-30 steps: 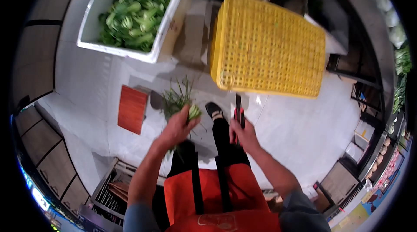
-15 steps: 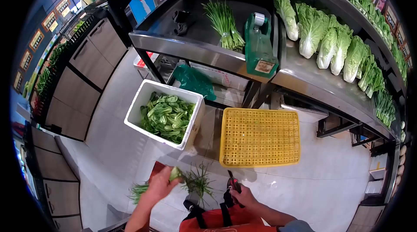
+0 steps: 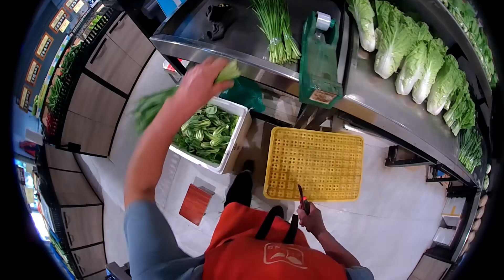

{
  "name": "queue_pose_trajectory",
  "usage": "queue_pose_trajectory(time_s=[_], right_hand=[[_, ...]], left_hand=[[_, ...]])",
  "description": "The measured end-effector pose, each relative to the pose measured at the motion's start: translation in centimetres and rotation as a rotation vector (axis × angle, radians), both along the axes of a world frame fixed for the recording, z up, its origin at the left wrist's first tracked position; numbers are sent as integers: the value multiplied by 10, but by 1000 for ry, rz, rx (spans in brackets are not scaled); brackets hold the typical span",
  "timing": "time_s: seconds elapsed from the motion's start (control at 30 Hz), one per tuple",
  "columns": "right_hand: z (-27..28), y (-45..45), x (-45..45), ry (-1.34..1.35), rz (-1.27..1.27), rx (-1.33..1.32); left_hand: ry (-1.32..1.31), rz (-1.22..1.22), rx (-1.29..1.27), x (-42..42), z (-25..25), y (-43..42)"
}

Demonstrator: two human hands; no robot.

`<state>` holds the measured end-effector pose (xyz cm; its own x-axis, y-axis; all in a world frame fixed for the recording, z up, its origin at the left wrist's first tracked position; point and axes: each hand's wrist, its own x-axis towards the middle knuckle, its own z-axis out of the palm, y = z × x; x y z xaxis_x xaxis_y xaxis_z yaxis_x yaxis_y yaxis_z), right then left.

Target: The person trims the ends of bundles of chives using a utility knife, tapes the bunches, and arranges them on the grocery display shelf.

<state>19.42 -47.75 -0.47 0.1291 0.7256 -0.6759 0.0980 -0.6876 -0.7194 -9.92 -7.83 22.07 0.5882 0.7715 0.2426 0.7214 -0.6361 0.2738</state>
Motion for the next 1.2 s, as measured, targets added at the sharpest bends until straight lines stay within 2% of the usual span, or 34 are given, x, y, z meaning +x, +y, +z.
queue_pose_trajectory(time_s=[0.07,0.1,0.17,0.2,0.23,0.27,0.3,0.37,0.4,0.43,0.5,0.6,0.67,0.7,0.8,0.93,0.97,1.07,1.17,1.2], right_hand=[[-15,25,-8,-80,-3,65],[-14,26,-9,-87,-9,70],[-32,48,-12,-230,-7,80],[-38,46,-16,-289,8,133],[-14,85,-30,-231,-59,-43],[-6,106,-39,-128,-143,-52],[8,119,-38,-140,-135,-32],[9,151,-50,-144,-140,-54],[10,152,-49,-166,-115,-21],[4,161,-55,-175,-118,-25],[-7,165,-58,-140,-149,-3],[-10,175,-64,-125,-160,16],[-25,176,-70,-170,-148,42],[-16,181,-69,-147,-146,20],[-12,190,-73,-128,-175,11],[-14,191,-73,-144,-148,-5],[-23,187,-75,-177,-133,19],[-46,178,-79,-241,-107,84],[-39,182,-80,-218,-109,97],[-31,182,-75,-188,-120,81]], left_hand=[[135,-12,100,20,-13,102],[203,20,135,21,-6,119],[308,38,124,38,-41,200],[330,63,143,35,-36,206],[362,46,123,44,-59,245],[397,39,110,48,-76,268],[401,61,34,48,-65,265],[459,33,94,53,-89,293],[471,50,153,47,-78,283],[330,-95,337,57,-73,282],[197,-246,367,69,-59,272],[369,-717,644,106,-63,255],[273,-874,550,128,-85,257],[233,-936,517,130,-86,255],[347,-885,370,138,-86,257],[293,-978,541,140,-91,268],[187,-1011,557,142,-92,270],[299,-1042,482,139,-97,277],[163,-1032,359,137,-74,274],[118,-986,405,136,-62,272]])
